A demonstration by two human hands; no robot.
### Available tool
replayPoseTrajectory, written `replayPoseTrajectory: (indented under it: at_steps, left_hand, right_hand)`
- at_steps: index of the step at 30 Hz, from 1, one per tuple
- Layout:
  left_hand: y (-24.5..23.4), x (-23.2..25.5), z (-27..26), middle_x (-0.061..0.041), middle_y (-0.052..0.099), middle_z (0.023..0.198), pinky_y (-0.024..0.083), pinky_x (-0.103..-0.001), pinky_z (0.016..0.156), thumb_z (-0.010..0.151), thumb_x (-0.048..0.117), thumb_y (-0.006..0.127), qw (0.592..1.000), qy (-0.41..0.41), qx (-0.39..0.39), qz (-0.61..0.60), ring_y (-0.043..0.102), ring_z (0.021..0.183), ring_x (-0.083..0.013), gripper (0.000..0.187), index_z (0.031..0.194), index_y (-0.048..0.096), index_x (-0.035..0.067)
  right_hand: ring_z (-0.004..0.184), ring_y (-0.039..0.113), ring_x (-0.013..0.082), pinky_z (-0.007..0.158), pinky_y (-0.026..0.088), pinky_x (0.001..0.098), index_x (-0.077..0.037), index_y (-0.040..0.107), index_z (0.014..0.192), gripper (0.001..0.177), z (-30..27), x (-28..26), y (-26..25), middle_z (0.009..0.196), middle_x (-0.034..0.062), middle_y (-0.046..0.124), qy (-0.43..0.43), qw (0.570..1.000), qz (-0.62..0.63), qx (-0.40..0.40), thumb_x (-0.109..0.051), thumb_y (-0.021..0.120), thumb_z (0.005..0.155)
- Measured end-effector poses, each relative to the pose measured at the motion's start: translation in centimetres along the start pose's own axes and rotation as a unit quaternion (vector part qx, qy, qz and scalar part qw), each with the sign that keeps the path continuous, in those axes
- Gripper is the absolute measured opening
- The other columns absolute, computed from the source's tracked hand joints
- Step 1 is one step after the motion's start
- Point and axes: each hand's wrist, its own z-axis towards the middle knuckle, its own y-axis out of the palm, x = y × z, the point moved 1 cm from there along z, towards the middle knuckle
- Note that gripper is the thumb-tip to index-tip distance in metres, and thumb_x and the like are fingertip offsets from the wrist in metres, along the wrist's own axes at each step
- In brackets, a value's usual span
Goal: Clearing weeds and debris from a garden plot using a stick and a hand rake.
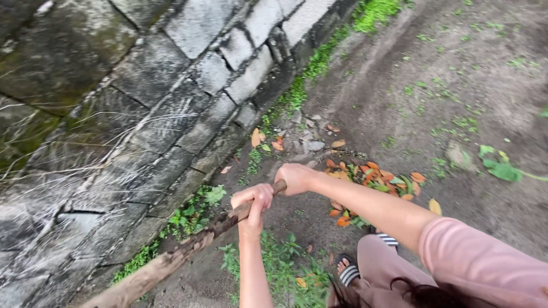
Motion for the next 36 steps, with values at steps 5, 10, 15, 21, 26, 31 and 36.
replayPoseTrajectory:
  at_steps: [5,10,15,21,26,31,36]
  left_hand:
    - [-4.7,-0.9,-1.2,-0.003,0.049,0.062,0.046,-0.034,0.072,0.093,0.002,0.059,0.997,0.014,0.073,0.031,0.047,0.06,-0.0158,0.034,0.064,0.042,0.003]
    - [-7.6,-2.2,0.1,-0.002,0.051,0.064,0.052,-0.035,0.082,0.093,0.002,0.06,0.985,0.014,0.129,0.11,0.048,0.062,-0.0155,0.034,0.065,0.041,0.004]
    - [-10.5,-6.6,2.1,-0.002,0.059,0.068,0.055,-0.035,0.085,0.088,-0.005,0.069,0.952,0.023,0.213,0.217,0.06,0.07,-0.0148,0.033,0.066,0.045,0.004]
    - [-10.3,-16.2,4.1,-0.008,0.069,0.076,0.055,-0.04,0.097,0.085,-0.012,0.064,0.916,0.053,0.247,0.311,0.071,0.079,-0.0182,0.02,0.071,0.056,0.0]
    - [-9.1,-23.0,1.5,-0.01,0.067,0.077,0.054,-0.038,0.093,0.085,-0.011,0.06,0.916,0.029,0.32,0.241,0.068,0.078,-0.0215,0.02,0.07,0.054,0.001]
    - [-6.6,-18.7,1.5,-0.009,0.062,0.073,0.054,-0.038,0.096,0.082,-0.01,0.06,0.932,0.013,0.234,0.275,0.066,0.075,-0.0208,0.02,0.069,0.051,0.002]
    - [-9.9,-19.1,-0.1,-0.005,0.058,0.066,0.055,-0.036,0.091,0.085,-0.01,0.061,0.909,-0.002,0.326,0.26,0.061,0.066,-0.0172,0.032,0.065,0.041,0.005]
  right_hand:
    - [0.064,0.068,0.0367,0.059,0.052,0.0478,-0.009,0.069,0.066,0.018,6.3,-0.8,3.0,0.066,0.0148,0.068,-0.052,0.996,-0.006,-0.074,-0.026,0.072,0.07]
    - [0.064,0.066,0.037,0.059,0.051,0.0479,-0.008,0.068,0.068,0.02,13.2,0.5,4.2,0.068,0.0142,0.068,-0.15,0.979,-0.003,-0.14,-0.027,0.071,0.073]
    - [0.059,0.064,0.035,0.056,0.051,0.0473,-0.01,0.067,0.063,0.02,20.8,0.5,2.6,0.065,0.0123,0.067,-0.18,0.944,-0.074,-0.267,-0.026,0.073,0.075]
    - [0.068,0.06,0.02,0.079,0.048,0.0433,-0.013,0.066,0.06,0.012,26.5,10.3,5.7,0.064,0.0025,0.065,-0.375,0.885,-0.182,-0.208,-0.016,0.077,0.058]
    - [0.073,0.058,0.0211,0.078,0.05,0.0362,-0.01,0.061,0.065,0.021,21.7,15.9,10.2,0.071,0.0057,0.063,-0.16,0.961,-0.05,-0.22,-0.02,0.075,0.077]
    - [0.066,0.059,0.0262,0.073,0.051,0.0394,-0.012,0.059,0.056,0.028,18.9,17.0,13.0,0.063,0.0072,0.063,-0.225,0.957,-0.038,-0.18,-0.026,0.073,0.076]
    - [0.062,0.062,0.031,0.059,0.05,0.0428,-0.01,0.066,0.059,0.027,19.5,11.4,10.9,0.061,0.0107,0.064,-0.158,0.976,0.021,-0.149,-0.03,0.079,0.071]
